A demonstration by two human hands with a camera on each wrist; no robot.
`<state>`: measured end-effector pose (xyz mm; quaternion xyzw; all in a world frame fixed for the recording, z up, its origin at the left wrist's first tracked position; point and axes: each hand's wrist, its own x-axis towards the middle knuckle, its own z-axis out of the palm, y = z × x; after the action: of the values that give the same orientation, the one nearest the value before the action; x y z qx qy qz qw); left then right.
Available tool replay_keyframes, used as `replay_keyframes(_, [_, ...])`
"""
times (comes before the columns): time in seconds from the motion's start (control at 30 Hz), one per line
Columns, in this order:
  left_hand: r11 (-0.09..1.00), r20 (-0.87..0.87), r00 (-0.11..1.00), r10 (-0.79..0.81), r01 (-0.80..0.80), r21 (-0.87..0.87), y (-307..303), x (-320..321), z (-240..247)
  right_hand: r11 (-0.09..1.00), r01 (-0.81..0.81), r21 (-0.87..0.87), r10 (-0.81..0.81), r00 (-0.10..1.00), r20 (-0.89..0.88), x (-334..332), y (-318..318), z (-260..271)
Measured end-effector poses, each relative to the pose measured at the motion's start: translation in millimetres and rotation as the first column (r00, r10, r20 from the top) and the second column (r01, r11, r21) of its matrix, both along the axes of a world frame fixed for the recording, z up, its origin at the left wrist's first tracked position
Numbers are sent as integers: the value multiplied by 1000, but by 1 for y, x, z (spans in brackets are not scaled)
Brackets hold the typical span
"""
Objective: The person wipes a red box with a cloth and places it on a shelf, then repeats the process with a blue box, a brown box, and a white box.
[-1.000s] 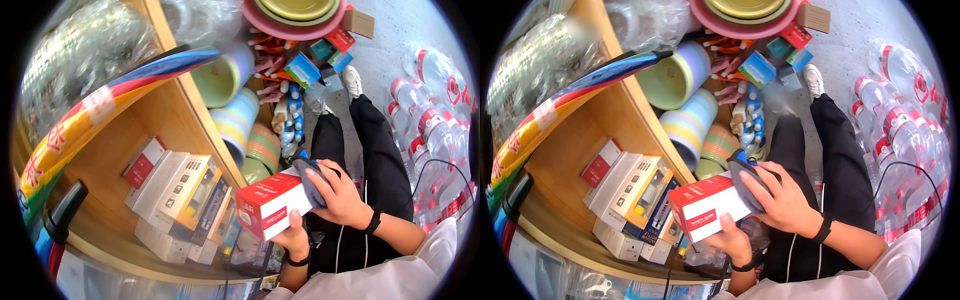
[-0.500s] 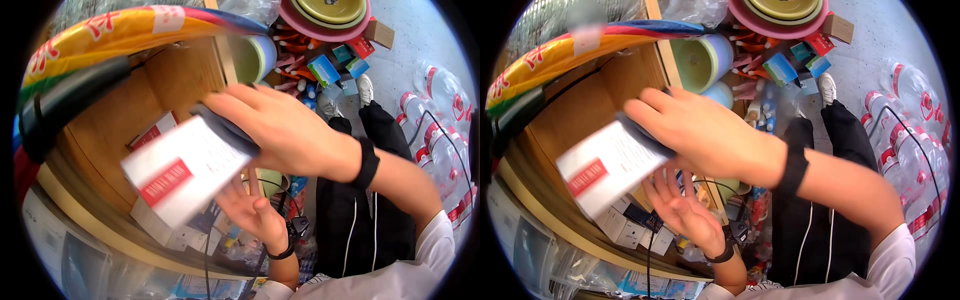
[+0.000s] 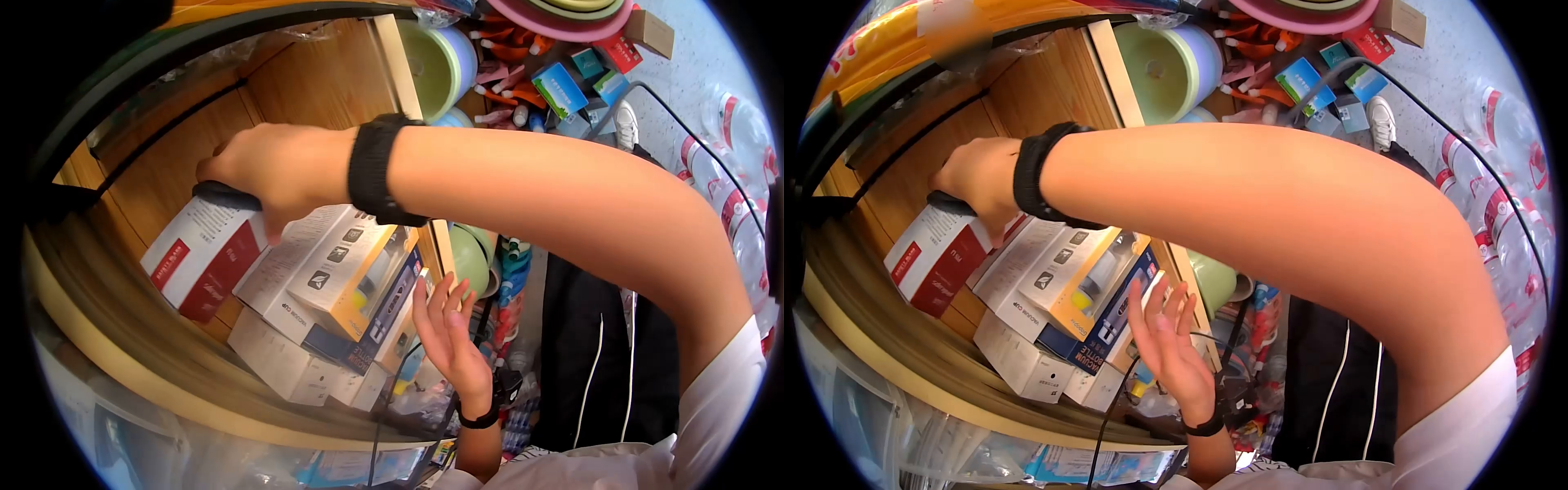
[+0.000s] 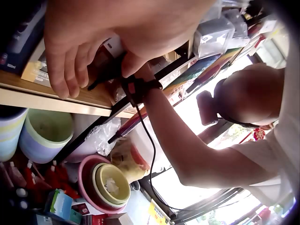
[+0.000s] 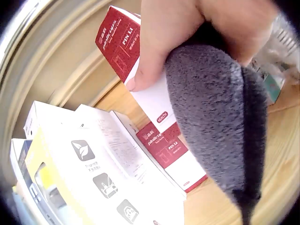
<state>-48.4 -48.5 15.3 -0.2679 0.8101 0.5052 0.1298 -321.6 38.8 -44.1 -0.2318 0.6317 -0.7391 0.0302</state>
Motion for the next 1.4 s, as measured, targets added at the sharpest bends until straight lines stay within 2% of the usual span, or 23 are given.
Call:
replay_keyframes(0.13, [999, 64, 998, 18, -20, 31, -11, 11, -3, 998, 15, -68, -13, 1000, 20, -11, -29, -4])
replay_keyframes(0.17, [995, 73, 996, 52, -58, 87, -14, 12, -3, 998, 10, -59, -10, 1000, -1, -15, -33, -5])
replay_keyframes(0.4, [999, 112, 994, 13, -18, 43, -24, 13, -7, 1000, -3, 7, 2, 999, 45, -34, -51, -3])
replay_keyframes(0.47, [999, 128, 992, 8, -13, 32, -27, 14, -3, 996, -45, -71, 40, 997, -65, -46, -62, -2])
replay_keyframes(0.6, [999, 170, 985, 17, -22, 27, -30, 16, 6, 994, -73, -83, 58, 984, -169, -70, -82, 9])
replay_keyframes(0.67, [997, 175, 983, 54, -62, 40, -36, 19, 8, 993, -107, 49, 115, 971, -208, -79, -88, 21])
replay_keyframes(0.7, [997, 174, 983, 50, -58, 42, -38, 20, 9, 989, -112, 93, 129, 972, -197, -83, -92, 24])
replay_keyframes(0.83, [1000, 203, 979, 15, -16, 4, -48, 23, 20, 988, -110, 104, 126, 979, -162, -90, -108, 37])
replay_keyframes(0.9, [1000, 207, 978, 4, -6, 8, -52, 29, 27, 986, -142, 88, 150, 985, -90, -92, -112, 41])
replay_keyframes(1.07, [999, 267, 963, -27, 33, -19, -72, 39, 40, 980, -156, 125, 172, 976, -131, -100, -120, 51])
replay_keyframes(1.2, [1000, 273, 962, 8, -4, -15, -78, 45, 44, 976, -136, 173, 155, 982, -104, -99, -126, 56])
replay_keyframes(1.4, [999, 255, 966, -35, 34, 8, -93, 54, 44, 992, -108, 67, 115, 986, -119, -105, -130, 52])
